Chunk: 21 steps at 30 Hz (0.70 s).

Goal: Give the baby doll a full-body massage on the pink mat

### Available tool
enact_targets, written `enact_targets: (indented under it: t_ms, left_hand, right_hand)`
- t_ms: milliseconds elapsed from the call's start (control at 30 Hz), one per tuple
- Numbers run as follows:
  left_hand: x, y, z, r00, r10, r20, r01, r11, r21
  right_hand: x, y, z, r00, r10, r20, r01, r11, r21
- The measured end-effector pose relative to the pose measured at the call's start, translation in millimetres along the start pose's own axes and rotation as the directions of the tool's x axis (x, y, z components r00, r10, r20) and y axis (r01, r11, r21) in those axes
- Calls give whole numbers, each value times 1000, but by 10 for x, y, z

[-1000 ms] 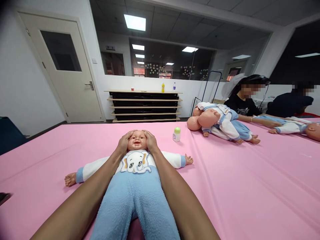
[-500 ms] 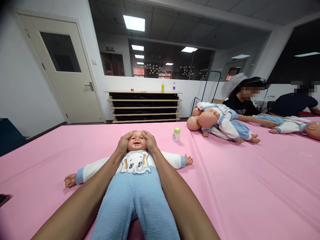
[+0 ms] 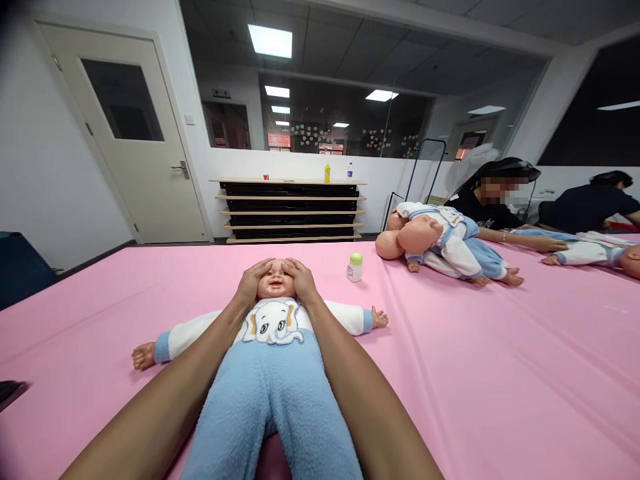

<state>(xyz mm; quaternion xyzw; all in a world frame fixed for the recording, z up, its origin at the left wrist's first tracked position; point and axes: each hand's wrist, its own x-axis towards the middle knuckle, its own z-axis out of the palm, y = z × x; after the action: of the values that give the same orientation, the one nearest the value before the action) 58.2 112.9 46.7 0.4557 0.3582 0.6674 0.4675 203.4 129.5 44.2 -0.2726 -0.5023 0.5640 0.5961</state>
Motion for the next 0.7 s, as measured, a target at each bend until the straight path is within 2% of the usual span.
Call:
enact_targets:
  t_ms: [200,400,533,700]
  left_hand:
    - [10,-18,-14,999,17,-30,-17,1000,1]
    - [-46,-4,5,998,-21,55,21,1000,0]
    - [-22,-8,3,1000,-5,30,5,1000,-1]
    - [23,-20,-11,999,34,-35,-34,999,8]
  right_hand:
    - [42,46,-30,993,-42,-109,40,999,-21]
    - [-44,3,-10,1000,9,-17,-10,1000,-9]
    - [-33,-10,-4,1000,9,9,-9,1000,11]
    - [50,51,-32,999,-13,-39,14,1000,23]
